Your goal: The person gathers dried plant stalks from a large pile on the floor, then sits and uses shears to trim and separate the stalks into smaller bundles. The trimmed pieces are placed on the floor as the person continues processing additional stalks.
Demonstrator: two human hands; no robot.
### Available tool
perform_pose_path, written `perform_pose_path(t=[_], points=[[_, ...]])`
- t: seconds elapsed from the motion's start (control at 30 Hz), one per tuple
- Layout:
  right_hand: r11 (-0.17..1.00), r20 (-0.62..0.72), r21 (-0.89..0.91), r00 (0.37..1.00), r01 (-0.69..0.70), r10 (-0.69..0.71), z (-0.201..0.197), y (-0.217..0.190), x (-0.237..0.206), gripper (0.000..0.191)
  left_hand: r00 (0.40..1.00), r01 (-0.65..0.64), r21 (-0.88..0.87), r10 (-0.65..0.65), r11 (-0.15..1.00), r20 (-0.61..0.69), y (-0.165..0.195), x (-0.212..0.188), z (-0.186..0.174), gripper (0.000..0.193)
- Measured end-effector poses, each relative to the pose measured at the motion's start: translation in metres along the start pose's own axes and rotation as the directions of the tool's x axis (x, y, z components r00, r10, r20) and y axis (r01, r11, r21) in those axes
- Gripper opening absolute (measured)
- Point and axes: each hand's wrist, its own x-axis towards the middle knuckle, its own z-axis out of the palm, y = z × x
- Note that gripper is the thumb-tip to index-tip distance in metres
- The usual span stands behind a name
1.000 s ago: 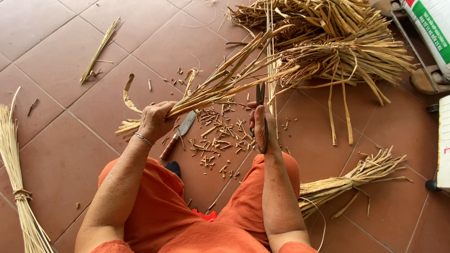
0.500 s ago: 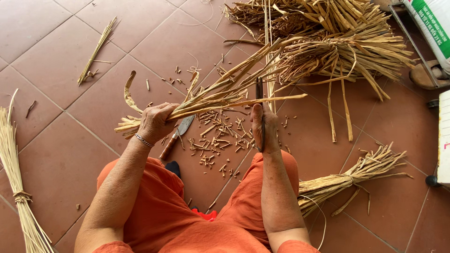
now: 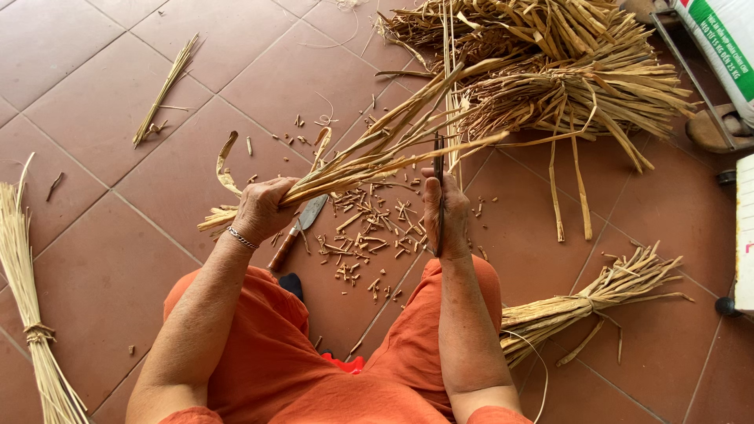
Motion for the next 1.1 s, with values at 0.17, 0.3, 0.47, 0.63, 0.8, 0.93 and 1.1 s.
perform_pose_path(t=[0.17, 0.3, 0.47, 0.63, 0.8, 0.93, 1.1], points=[[0.988, 0.007, -0.085, 0.992, 0.127, -0.126, 0.0, -0.001, 0.002, 0.045, 0.999, -0.008, 0.012, 0.008, 1.0, 0.045, 0.0, 0.0, 0.0, 0.023], [0.962, 0.028, -0.085, 0.966, 0.259, -0.257, 0.0, -0.001, 0.003, 0.047, 0.998, -0.007, -0.005, 0.007, 1.0, 0.061, -0.001, -0.001, 0.0, 0.027], [0.999, 0.06, -0.032, 0.998, 0.01, -0.008, 0.002, 0.001, -0.001, 0.052, 0.998, -0.019, -0.005, 0.019, 1.0, 0.066, -0.004, -0.003, 0.0, 0.029], [0.995, -0.036, 0.089, 0.998, -0.041, 0.044, 0.003, 0.004, 0.0, 0.053, 0.999, -0.021, -0.003, 0.021, 1.0, 0.049, -0.007, -0.004, 0.001, 0.032], [0.883, -0.001, 0.424, 0.974, -0.203, 0.224, -0.015, 0.015, 0.012, 0.049, 0.994, -0.095, 0.005, 0.094, 0.995, 0.056, -0.009, -0.008, -0.002, 0.034], [0.944, -0.116, 0.309, 0.981, -0.112, 0.154, -0.034, 0.026, 0.017, 0.054, 0.989, -0.116, 0.055, 0.111, 0.992, 0.099, -0.01, -0.012, -0.002, 0.031], [0.984, -0.157, 0.128, 0.977, -0.126, 0.146, -0.042, 0.029, 0.02, 0.065, 0.984, -0.129, 0.125, 0.111, 0.984, 0.141, -0.011, -0.014, 0.001, 0.029]])
